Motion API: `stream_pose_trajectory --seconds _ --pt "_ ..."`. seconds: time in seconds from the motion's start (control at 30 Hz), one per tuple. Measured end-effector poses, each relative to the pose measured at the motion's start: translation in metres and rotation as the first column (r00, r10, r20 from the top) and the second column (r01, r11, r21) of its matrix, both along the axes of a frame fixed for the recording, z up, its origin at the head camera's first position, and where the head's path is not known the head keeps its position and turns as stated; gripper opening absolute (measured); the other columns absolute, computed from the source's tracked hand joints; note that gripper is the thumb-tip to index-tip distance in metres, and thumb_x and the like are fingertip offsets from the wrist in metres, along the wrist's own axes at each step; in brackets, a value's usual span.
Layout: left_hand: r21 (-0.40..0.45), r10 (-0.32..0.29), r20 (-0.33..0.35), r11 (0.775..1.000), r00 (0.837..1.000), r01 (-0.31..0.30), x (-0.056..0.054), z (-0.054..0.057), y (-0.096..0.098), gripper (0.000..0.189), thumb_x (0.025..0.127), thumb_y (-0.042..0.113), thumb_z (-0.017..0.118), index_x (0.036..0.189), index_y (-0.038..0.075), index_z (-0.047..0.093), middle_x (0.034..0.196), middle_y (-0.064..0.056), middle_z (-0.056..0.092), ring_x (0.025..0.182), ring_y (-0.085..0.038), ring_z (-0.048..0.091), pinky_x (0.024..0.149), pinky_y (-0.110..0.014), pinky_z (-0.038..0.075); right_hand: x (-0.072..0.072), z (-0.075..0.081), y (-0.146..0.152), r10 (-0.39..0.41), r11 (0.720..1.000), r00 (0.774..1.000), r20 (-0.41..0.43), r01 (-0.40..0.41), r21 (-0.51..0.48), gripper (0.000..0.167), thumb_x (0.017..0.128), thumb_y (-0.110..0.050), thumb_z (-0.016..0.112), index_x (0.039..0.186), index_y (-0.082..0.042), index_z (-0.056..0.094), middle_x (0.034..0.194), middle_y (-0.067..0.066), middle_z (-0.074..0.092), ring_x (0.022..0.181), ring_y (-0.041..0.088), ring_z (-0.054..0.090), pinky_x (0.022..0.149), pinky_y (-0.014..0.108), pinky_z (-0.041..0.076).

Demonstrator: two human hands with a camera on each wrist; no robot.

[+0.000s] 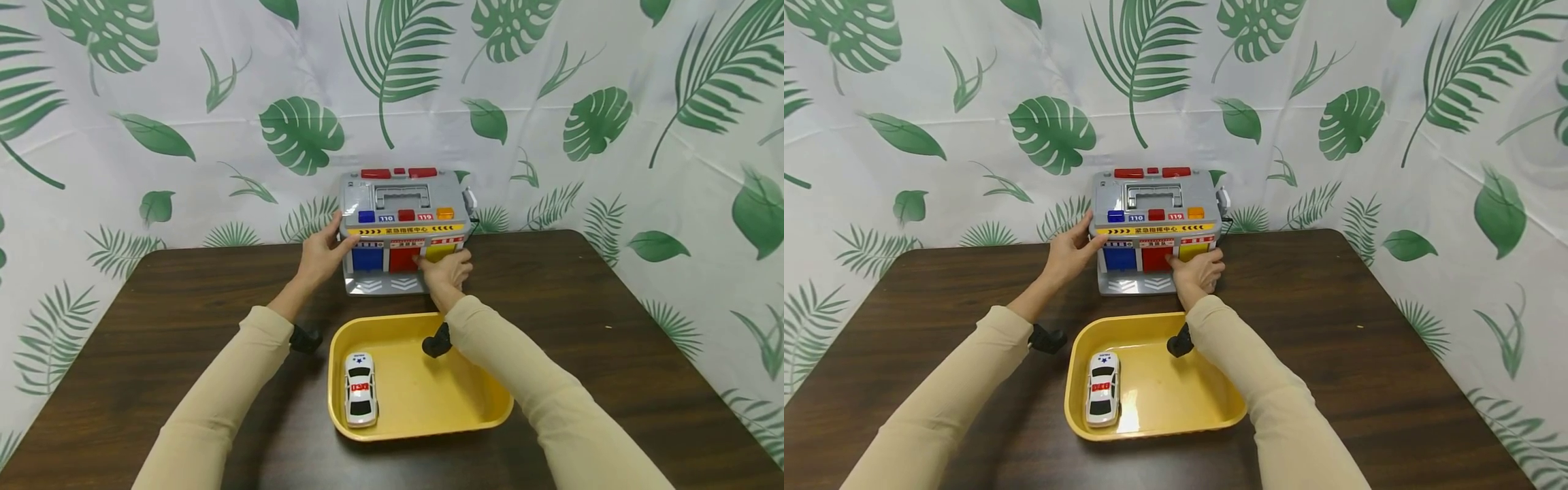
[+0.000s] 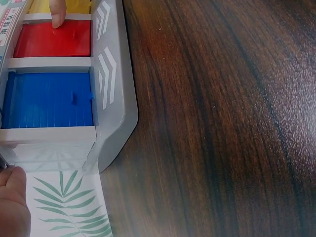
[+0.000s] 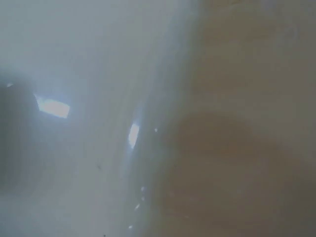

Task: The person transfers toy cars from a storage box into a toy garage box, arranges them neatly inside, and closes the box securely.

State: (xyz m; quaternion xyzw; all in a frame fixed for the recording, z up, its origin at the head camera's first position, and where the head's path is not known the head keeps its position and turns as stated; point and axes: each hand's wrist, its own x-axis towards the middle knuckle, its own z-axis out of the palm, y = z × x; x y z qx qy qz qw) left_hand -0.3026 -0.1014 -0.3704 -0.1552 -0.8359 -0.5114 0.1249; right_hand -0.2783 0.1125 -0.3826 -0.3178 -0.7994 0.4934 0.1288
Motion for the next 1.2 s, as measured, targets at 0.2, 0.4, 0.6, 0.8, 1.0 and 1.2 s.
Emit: stream_pose_trajectory --seconds 0.2,0.4,0.6,0.8,1.0,1.2 --pt "0.015 0.002 -0.012 1.0 1.0 -0.002 0.0 -0.0005 -0.0001 0.068 0.088 0.026 0.067 0.143 0.002 0.034 0.142 -0.013 0.04 0.123 -0.024 0.05 0.096 -0.037 0.047 -0.0025 0.0005 -0.002 -0.026 0.999 0.999 0.026 0.026 0.019 0.091 0.071 -0.034 0.081 0.136 -0.009 0.024 0.131 0.023 0.035 0.121 0.036 0.038 0.103 0.052 0.037" --pt "0.048 0.0 -0.018 0.999 1.0 0.0 0.0007 -0.0002 0.0 0.067 0.088 0.025 0.067 0.142 0.002 0.035 0.141 -0.014 0.041 0.121 -0.024 0.052 0.095 -0.036 0.048 -0.0041 0.002 -0.0039 -0.042 0.999 0.999 0.034 0.041 0.028 0.09 0.071 -0.035 0.082 0.135 -0.009 0.024 0.13 0.022 0.036 0.121 0.037 0.038 0.103 0.053 0.035" --pt "0.045 0.007 -0.037 0.999 0.999 -0.005 -0.0007 -0.0016 0.001 0.066 0.088 0.023 0.067 0.142 0.001 0.036 0.139 -0.015 0.043 0.118 -0.025 0.054 0.093 -0.036 0.049 -0.0044 0.0027 -0.0048 -0.049 0.999 0.998 0.038 0.048 0.024 0.09 0.071 -0.034 0.082 0.136 -0.01 0.024 0.131 0.022 0.036 0.122 0.036 0.038 0.104 0.053 0.034" --pt "0.04 0.012 -0.045 0.999 0.999 -0.01 -0.0023 -0.0026 0.0019 0.065 0.087 0.023 0.068 0.141 0.001 0.038 0.139 -0.014 0.043 0.118 -0.024 0.054 0.093 -0.036 0.049 -0.0054 0.0024 -0.0045 -0.057 0.998 0.997 0.048 0.055 0.035 0.089 0.072 -0.035 0.081 0.135 -0.01 0.024 0.131 0.021 0.036 0.122 0.036 0.038 0.105 0.053 0.033" --pt "0.046 0.026 -0.037 0.999 0.999 -0.025 -0.0036 -0.0025 0.0025 0.065 0.087 0.026 0.068 0.141 0.004 0.039 0.14 -0.012 0.044 0.117 -0.021 0.055 0.093 -0.034 0.05 -0.0083 0.0025 -0.0052 -0.07 0.997 0.996 0.05 0.068 0.047 0.089 0.072 -0.035 0.081 0.134 -0.009 0.024 0.13 0.022 0.037 0.122 0.036 0.039 0.104 0.054 0.034" --pt "0.037 0.025 -0.041 0.999 0.999 -0.024 -0.0028 -0.0045 0.003 0.065 0.087 0.026 0.068 0.141 0.004 0.039 0.14 -0.013 0.044 0.117 -0.021 0.055 0.093 -0.034 0.05 -0.0068 0.0003 -0.0046 -0.07 0.997 0.996 0.055 0.068 0.044 0.088 0.072 -0.035 0.08 0.134 -0.009 0.024 0.13 0.022 0.036 0.122 0.036 0.039 0.104 0.053 0.035"
